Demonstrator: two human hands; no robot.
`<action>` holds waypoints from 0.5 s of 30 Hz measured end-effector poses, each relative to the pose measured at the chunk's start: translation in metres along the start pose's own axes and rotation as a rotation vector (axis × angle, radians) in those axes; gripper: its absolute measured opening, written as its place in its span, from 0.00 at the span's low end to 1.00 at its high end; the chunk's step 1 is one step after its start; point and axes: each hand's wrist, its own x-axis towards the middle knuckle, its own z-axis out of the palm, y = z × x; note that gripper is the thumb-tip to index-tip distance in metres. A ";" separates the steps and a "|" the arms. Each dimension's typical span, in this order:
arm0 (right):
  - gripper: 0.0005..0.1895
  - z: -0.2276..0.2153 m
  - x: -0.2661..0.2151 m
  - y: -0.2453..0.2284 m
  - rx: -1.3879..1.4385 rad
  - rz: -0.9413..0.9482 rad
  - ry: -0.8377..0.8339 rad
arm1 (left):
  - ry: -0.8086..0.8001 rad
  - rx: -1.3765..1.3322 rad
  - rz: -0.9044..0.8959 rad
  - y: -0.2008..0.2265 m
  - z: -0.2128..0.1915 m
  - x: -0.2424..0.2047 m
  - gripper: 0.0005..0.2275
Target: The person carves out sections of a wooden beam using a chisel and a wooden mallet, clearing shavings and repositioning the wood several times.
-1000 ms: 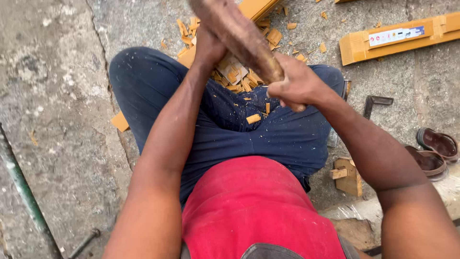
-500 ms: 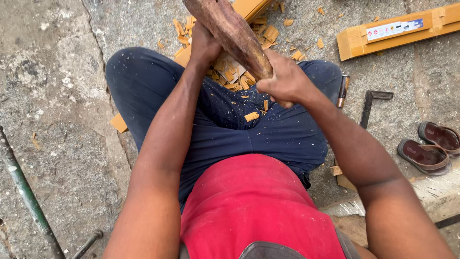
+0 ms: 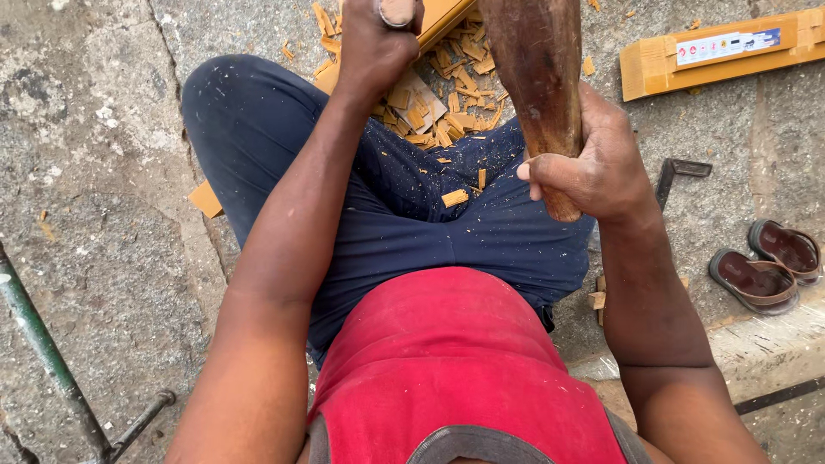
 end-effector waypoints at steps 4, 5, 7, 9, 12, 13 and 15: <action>0.28 0.005 -0.005 0.003 -0.012 0.012 0.002 | 0.006 0.046 0.040 -0.016 0.004 -0.005 0.07; 0.28 0.006 -0.006 0.004 -0.014 0.029 0.005 | 0.000 0.038 0.051 -0.020 0.004 -0.005 0.07; 0.29 0.007 -0.008 0.006 -0.014 0.057 0.009 | -0.005 0.035 0.060 -0.025 0.004 -0.006 0.07; 0.30 0.007 -0.008 0.008 -0.014 0.080 0.012 | -0.006 0.043 0.058 -0.029 0.005 -0.008 0.07; 0.29 0.006 -0.012 0.011 0.004 0.060 0.002 | -0.003 0.124 0.029 -0.036 0.008 -0.012 0.07; 0.29 0.005 -0.012 0.013 0.004 0.040 -0.002 | -0.012 0.127 0.031 -0.038 0.009 -0.012 0.07; 0.29 0.003 -0.011 0.014 0.003 0.003 -0.009 | -0.032 0.134 0.035 -0.042 0.014 -0.012 0.08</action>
